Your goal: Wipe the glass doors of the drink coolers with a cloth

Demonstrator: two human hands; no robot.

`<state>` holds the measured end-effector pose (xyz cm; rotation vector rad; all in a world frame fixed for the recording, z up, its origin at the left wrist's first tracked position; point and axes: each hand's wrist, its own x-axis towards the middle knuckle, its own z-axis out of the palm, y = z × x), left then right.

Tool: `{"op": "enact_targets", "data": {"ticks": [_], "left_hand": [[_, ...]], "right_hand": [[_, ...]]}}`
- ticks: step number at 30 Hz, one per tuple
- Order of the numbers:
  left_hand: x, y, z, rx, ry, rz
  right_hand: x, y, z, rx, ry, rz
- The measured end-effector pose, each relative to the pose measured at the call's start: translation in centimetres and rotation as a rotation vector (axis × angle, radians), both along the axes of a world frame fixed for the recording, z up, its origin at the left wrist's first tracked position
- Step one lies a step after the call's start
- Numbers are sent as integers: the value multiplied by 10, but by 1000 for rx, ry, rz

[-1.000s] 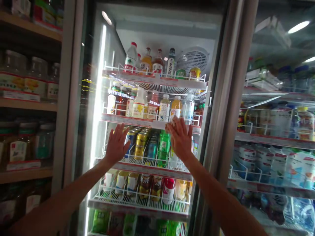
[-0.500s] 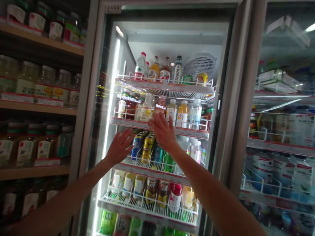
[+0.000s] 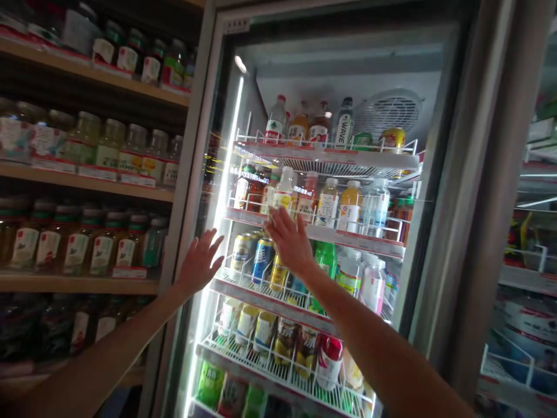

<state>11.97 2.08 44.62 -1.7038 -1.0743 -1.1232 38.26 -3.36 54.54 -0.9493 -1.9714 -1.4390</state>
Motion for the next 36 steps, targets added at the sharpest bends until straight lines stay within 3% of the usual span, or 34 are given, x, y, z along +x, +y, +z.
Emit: {"op": "enact_targets", "data": {"ticks": [3,5,7,11,13,15,18,20,22,26,28,30,35,36], "left_hand": [[-13,-1,-7,-25,16,28],[-21,-1,-11,-35,20,54],[-27,-1,-13,-41,33,72],[-30,-1,-12,-37,44,69],[-30,-1,-12,-40,36,64],[-32,-2,-13,-53,37,65],[-40,-4,-16,-91,57,87],[-47,-5,-18,-117,59,113],[-56,-6,-19,-127,43,130],[-69,-7,-20,-85,-1,121],[-75,-9,-21,-62,-7,118],[-81,-14,-23,-52,-4,128],[-100,-35,-23,-77,-7,185],[-103,-39,-23,-83,-8,190]], "right_hand": [[-8,-1,-62,-82,-263,93],[-10,1,-70,-91,-379,143],[-10,5,-42,-50,-303,124],[-16,11,39,48,77,41],[-23,12,43,42,90,54],[-31,14,16,12,8,88],[-42,18,-42,-46,-203,164],[-48,23,-56,-75,-331,209],[-57,28,-38,-67,-320,213],[-85,38,42,-6,-6,166],[-103,43,58,-16,45,180],[-121,47,42,-50,8,214],[-150,50,-79,-157,-271,329],[-152,50,-97,-174,-343,355]]}}
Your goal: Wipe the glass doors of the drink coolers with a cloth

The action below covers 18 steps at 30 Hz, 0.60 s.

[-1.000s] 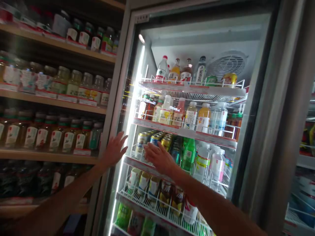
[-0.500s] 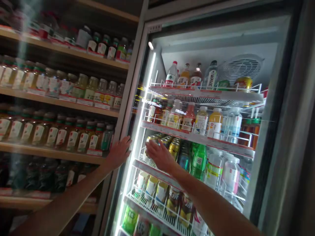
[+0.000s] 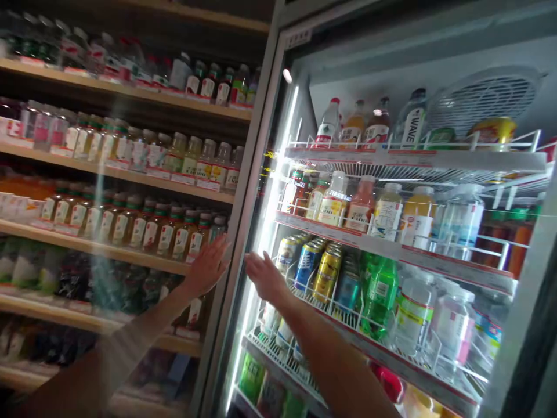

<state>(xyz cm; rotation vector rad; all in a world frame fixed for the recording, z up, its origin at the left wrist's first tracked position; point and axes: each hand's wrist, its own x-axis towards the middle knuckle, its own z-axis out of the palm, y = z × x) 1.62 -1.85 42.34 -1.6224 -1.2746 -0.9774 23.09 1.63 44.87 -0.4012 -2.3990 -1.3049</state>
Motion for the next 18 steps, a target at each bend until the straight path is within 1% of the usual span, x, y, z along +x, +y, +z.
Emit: {"op": "enact_targets", "data": {"ticks": [1,2,3,6,7,8,9,10,11,13,14,15,16,17,18], "left_hand": [[-3,-4,1,-3,-1,2],[-6,-9,2,-4,-3,3],[-8,-12,2,-4,-5,2],[-7,-18,2,-4,-15,-9],[-4,-19,0,-9,-14,-13],[-1,-19,-2,-14,-11,-18],[4,-18,-5,-22,-6,-23],[9,-17,-8,-32,3,-27],[14,-16,-11,-44,12,-28],[25,-13,-16,-63,34,-34],[31,-12,-17,-69,45,-42],[37,-10,-18,-74,51,-52],[43,-8,-18,-79,54,-65],[49,-6,-17,-83,54,-81],[56,-4,-16,-85,51,-100]], "right_hand": [[0,0,-10,-10,-53,24],[1,-1,-12,-20,-79,37],[2,-1,-8,-29,-74,39],[8,0,25,-40,74,-17],[10,0,34,-32,133,-43],[14,0,37,-20,176,-62],[18,-2,33,-7,194,-74],[23,-5,24,5,183,-76],[30,-8,9,13,142,-70],[46,-16,-24,13,-4,-37],[56,-20,-37,7,-78,-17],[66,-23,-44,0,-128,-5],[76,-26,-44,-5,-139,-6],[85,-28,-37,-6,-110,-22],[93,-30,-24,-3,-47,-53]]}}
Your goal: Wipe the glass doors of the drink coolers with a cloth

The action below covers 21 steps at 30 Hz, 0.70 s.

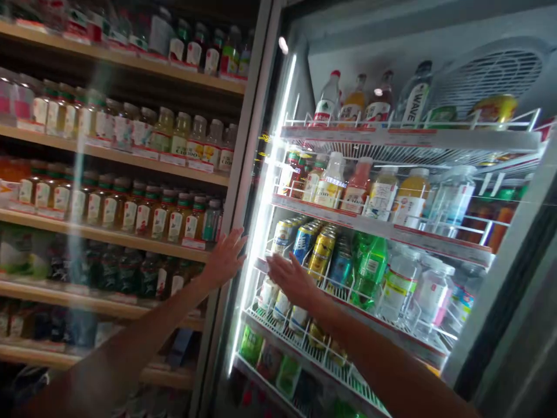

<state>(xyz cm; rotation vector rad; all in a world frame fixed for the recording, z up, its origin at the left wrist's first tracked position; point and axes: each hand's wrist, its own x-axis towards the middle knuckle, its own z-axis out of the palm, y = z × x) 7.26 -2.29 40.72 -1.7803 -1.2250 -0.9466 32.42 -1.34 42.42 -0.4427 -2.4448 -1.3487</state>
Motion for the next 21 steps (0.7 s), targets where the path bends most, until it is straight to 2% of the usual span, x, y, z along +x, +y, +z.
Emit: {"op": "enact_targets", "data": {"ticks": [2,4,6,9,11,13,17,19,21], "left_hand": [[17,3,3,4,-14,-43],[38,5,5,19,-20,-101],[58,6,6,39,-11,-157],[81,5,6,58,21,-216],[89,4,8,61,34,-239],[93,6,11,69,29,-260],[108,9,13,95,-10,-300],[119,10,11,112,-13,-320],[132,10,8,134,5,-339]], "right_hand": [[13,-3,29,32,163,-81],[24,-7,46,69,272,-143],[33,-14,38,92,297,-176],[50,-28,-2,83,208,-174],[64,-35,-17,75,148,-158],[79,-39,-7,97,201,-180],[109,-43,42,202,484,-299],[120,-49,40,227,516,-330],[130,-58,13,200,456,-336]]}}
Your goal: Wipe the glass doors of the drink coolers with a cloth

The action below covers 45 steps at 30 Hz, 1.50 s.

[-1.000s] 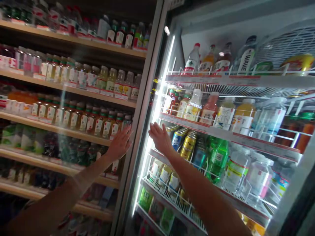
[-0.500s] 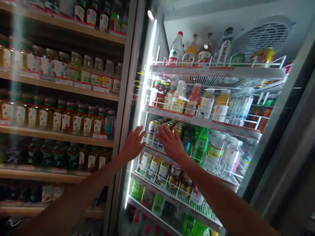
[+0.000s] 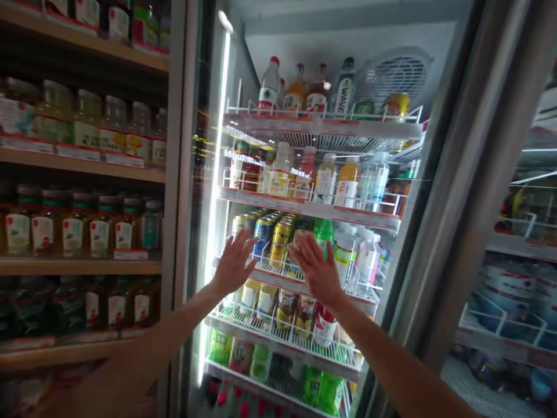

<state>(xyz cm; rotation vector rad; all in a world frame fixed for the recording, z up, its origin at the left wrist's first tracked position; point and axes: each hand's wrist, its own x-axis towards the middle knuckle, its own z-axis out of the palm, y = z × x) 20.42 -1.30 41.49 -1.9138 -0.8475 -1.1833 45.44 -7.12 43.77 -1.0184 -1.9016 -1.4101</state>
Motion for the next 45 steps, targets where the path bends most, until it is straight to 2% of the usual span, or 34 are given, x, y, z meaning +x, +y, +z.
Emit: {"op": "enact_targets", "data": {"ticks": [2,4,6,9,11,13,16,18,20,23,25,27,29,31,32,33,37,39,40,42,45], "left_hand": [[10,0,-3,26,24,-23],[18,0,-2,43,36,-47],[26,0,3,58,26,-72],[39,0,14,92,-8,-102],[49,-1,21,120,-24,-120],[58,-2,23,137,-31,-133],[65,-1,22,130,-20,-126],[66,2,20,123,0,-113],[64,6,19,133,7,-110],[63,11,19,167,-12,-124],[64,11,19,174,-25,-136],[64,9,18,169,-26,-146],[62,6,20,166,-18,-155],[60,5,28,182,-31,-157],[58,6,36,195,-54,-154],[56,7,46,211,-88,-147],[49,15,99,250,-234,-108],[46,19,121,256,-270,-99],[45,21,129,257,-278,-95],[42,26,135,250,-279,-83],[37,33,132,231,-259,-50]], "right_hand": [[9,-8,-35,-69,-102,20],[19,-13,-54,-103,-187,43],[27,-14,-45,-72,-154,34],[38,-12,-1,74,82,-18],[43,-11,15,151,196,-37],[46,-15,6,163,228,-42],[52,-23,-34,109,203,-39],[62,-26,-44,116,205,-50],[74,-26,-27,212,292,-86],[93,-24,20,367,510,-121],[99,-24,32,375,568,-114],[98,-27,17,363,558,-115],[95,-30,-12,350,535,-141],[96,-31,-28,341,515,-167],[97,-29,-25,343,513,-175],[99,-27,-13,354,522,-176],[91,-11,75,471,663,-121],[71,-2,103,483,670,-108],[58,2,108,461,625,-101],[35,7,104,358,437,-82],[30,6,99,244,193,-69]]}}
